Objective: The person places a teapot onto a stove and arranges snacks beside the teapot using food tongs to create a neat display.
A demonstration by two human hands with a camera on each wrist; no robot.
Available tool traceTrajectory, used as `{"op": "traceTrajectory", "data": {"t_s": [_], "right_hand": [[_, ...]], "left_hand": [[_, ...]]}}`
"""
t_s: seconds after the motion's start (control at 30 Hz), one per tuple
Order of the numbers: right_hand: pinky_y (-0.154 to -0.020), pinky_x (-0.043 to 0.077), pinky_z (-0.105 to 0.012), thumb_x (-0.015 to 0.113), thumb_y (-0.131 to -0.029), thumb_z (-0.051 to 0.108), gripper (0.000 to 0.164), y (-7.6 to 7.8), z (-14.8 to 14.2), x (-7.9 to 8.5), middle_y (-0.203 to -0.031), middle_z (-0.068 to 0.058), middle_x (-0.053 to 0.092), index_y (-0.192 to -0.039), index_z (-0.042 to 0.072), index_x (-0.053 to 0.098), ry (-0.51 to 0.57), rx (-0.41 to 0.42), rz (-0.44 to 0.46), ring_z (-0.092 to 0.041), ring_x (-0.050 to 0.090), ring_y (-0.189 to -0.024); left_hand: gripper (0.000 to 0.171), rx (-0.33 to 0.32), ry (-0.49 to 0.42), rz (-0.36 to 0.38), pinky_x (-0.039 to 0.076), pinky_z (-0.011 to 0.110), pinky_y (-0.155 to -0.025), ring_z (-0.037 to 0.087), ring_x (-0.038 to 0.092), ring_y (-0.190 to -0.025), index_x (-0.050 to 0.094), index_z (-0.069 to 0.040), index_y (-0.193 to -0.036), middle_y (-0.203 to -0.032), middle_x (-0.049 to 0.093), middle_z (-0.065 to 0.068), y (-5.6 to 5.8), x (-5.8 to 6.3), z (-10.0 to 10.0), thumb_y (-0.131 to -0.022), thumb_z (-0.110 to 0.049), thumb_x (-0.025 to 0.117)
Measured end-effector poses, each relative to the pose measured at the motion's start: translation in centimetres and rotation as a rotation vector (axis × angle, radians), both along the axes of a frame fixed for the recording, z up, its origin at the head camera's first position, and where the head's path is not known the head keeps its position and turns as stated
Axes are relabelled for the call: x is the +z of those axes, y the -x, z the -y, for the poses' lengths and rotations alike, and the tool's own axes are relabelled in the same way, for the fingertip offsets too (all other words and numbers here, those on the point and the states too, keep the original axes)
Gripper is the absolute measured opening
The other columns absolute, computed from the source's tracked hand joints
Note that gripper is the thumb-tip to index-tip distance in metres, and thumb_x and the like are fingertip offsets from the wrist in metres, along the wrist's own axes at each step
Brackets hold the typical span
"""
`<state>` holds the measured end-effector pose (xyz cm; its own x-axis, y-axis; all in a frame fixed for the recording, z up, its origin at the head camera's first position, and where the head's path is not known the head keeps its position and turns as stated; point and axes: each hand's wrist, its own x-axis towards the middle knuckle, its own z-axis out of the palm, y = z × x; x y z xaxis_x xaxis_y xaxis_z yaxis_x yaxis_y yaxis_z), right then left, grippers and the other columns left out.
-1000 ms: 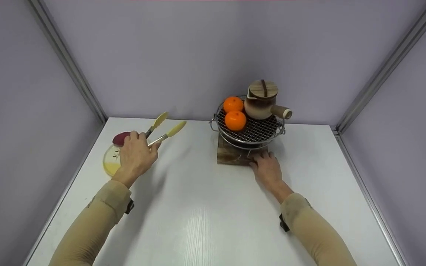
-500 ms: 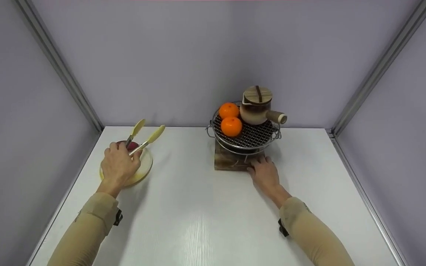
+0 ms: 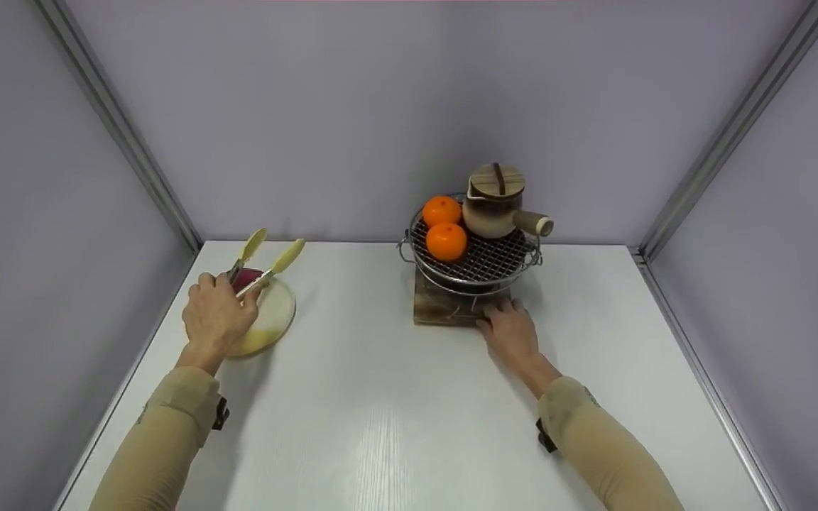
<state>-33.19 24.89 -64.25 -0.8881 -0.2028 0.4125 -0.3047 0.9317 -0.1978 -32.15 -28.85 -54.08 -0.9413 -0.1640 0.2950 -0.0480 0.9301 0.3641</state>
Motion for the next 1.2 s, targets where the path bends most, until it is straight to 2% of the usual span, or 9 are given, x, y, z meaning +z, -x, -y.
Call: {"op": "traceTrajectory", "data": {"t_s": [0.1,0.33,0.63,0.83,1.07,1.2], "right_hand": [[-0.092,0.058,-0.06,0.084,-0.101,0.023,0.027,0.0,0.0,0.1,-0.121,-0.024,0.075,-0.115,0.001,0.077,0.001,-0.001,-0.005,-0.047,0.066,-0.108],[-0.099,0.057,-0.062,0.081,-0.103,0.024,0.028,0.2,-0.1,0.3,-0.126,-0.025,0.074,-0.121,0.003,0.076,0.01,-0.018,0.032,-0.048,0.066,-0.113],[-0.097,0.056,-0.062,0.081,-0.104,0.023,0.024,0.2,-0.1,0.1,-0.122,-0.024,0.073,-0.118,0.004,0.076,0.024,-0.011,0.05,-0.047,0.065,-0.11],[-0.096,0.057,-0.061,0.081,-0.104,0.023,0.024,0.1,0.0,0.0,-0.124,-0.023,0.073,-0.119,0.005,0.076,0.018,-0.014,0.047,-0.047,0.065,-0.111],[-0.101,0.056,-0.06,0.079,-0.105,0.025,0.027,0.1,0.0,0.1,-0.128,-0.024,0.072,-0.122,0.004,0.076,-0.022,-0.02,0.074,-0.047,0.065,-0.115],[-0.101,0.056,-0.06,0.078,-0.106,0.026,0.028,0.1,-0.1,0.0,-0.129,-0.023,0.072,-0.123,0.004,0.075,-0.041,-0.026,0.079,-0.047,0.064,-0.116]], "left_hand": [[0.071,0.013,-0.005,0.01,0.053,0.073,-0.086,0.06,0.06,-0.113,0.063,0.017,-0.13,-0.124,0.059,0.037,0.1,-0.5,0.6,-0.108,-0.05,0.064],[0.071,0.034,0.006,0.062,0.054,0.071,-0.085,0.06,0.06,-0.113,0.063,0.017,-0.127,-0.125,0.058,0.038,0.0,-1.1,1.8,-0.109,-0.052,0.061],[0.071,0.059,0.0,0.123,0.053,0.072,-0.085,0.062,0.06,-0.114,0.062,0.017,-0.123,-0.126,0.056,0.039,-0.4,-2.2,3.8,-0.11,-0.053,0.058],[0.073,0.059,0.021,0.164,0.051,0.068,-0.087,0.058,0.057,-0.11,0.059,0.019,-0.122,-0.123,0.054,0.04,-0.4,-2.6,5.4,-0.11,-0.054,0.058],[0.076,0.059,0.017,0.203,0.05,0.064,-0.078,0.057,0.055,-0.103,0.058,0.02,-0.12,-0.116,0.051,0.039,-0.6,-3.0,7.1,-0.11,-0.055,0.058],[0.074,0.051,0.025,0.23,0.05,0.064,-0.079,0.056,0.054,-0.104,0.058,0.021,-0.123,-0.117,0.05,0.039,-0.8,-3.2,7.9,-0.11,-0.053,0.057]]}}
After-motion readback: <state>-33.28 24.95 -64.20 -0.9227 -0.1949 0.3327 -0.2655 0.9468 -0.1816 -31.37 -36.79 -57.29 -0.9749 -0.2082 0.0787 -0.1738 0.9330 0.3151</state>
